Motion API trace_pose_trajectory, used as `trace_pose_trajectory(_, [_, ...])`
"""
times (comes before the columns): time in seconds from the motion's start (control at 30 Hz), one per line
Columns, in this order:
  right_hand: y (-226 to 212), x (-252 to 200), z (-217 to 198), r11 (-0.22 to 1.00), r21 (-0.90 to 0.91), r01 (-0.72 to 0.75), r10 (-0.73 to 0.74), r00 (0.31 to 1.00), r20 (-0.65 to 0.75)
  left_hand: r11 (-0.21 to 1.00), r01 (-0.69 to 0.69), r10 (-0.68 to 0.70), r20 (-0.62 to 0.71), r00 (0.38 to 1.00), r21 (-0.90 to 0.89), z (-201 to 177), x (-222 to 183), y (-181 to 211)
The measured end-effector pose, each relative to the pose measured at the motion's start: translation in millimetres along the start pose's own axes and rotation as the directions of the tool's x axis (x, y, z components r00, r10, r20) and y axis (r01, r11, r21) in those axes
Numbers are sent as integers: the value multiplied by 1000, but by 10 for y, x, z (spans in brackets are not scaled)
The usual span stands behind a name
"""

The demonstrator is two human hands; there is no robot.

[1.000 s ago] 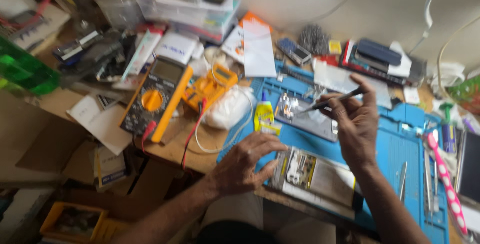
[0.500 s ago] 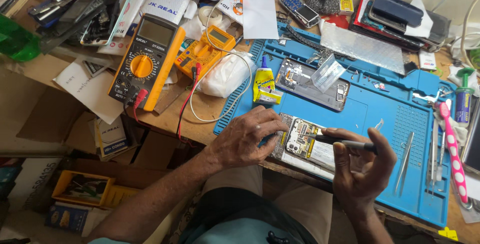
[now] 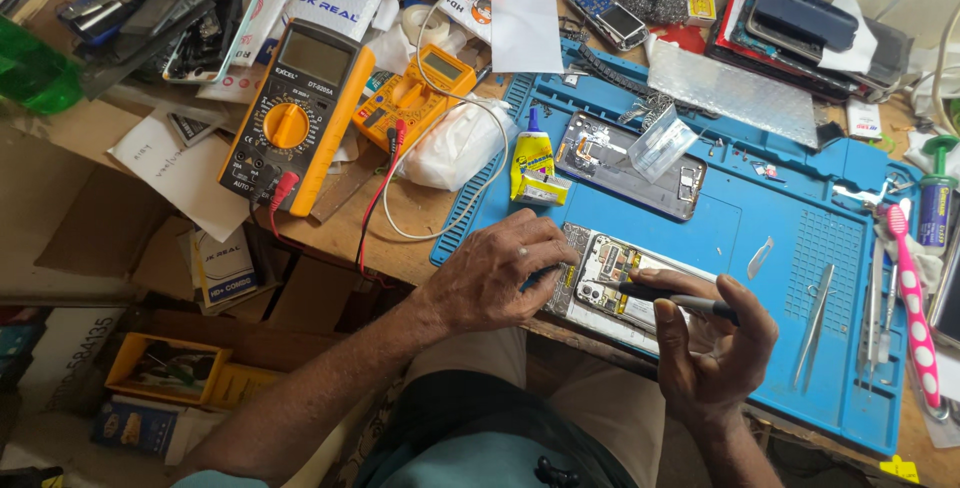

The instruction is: The person uses a precision tool to manipulate internal components of a disassembled smartphone on a workbench. They then reassemble the device by connecting a ribbon cable and closing the casing, followed by a functional test of the screen.

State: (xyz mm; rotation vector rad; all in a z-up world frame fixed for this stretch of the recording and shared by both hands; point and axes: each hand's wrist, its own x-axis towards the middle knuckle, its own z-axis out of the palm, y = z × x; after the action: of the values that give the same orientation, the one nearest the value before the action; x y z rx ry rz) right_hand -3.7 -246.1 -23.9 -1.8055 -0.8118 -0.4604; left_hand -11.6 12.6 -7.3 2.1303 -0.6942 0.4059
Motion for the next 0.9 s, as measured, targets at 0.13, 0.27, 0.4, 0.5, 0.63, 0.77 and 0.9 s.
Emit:
trace_pose_trajectory(0.13, [-22,32,-8,1000,-8,4,-4,999,39,1000,13,-13,15,1000,7,0,13,7])
trace_pose_trajectory(0.27, [-35,47,13,1000,0,19,-19,999,48,1000,22,-23,34,999,21,-2,17,14])
trace_pose_trajectory(0.4, [-25,25,9,1000,-9,21,-20,998,51,1000,18,-19,35,999,25,0,14,8])
trace_pose_trajectory(0.5, [-10,5,2,997,-69,19,-16,999,41,1000,4,-5,29,1000,18,9,5,-6])
trace_pose_trajectory(0.63, [-9,-1,4,999,-39,17,-15,999,42,999,-28,28,10,1000,-18,30,-19,-42])
trace_pose_trajectory(0.77, [-14,2,7,1000,-8,-5,5,999,49,999,-36,36,42,998,-17,50,-30,-55])
trace_pose_trajectory(0.9, [-2,-13,9,1000,-19,-3,4,999,42,998,-47,42,125,991,34,33,-32,-60])
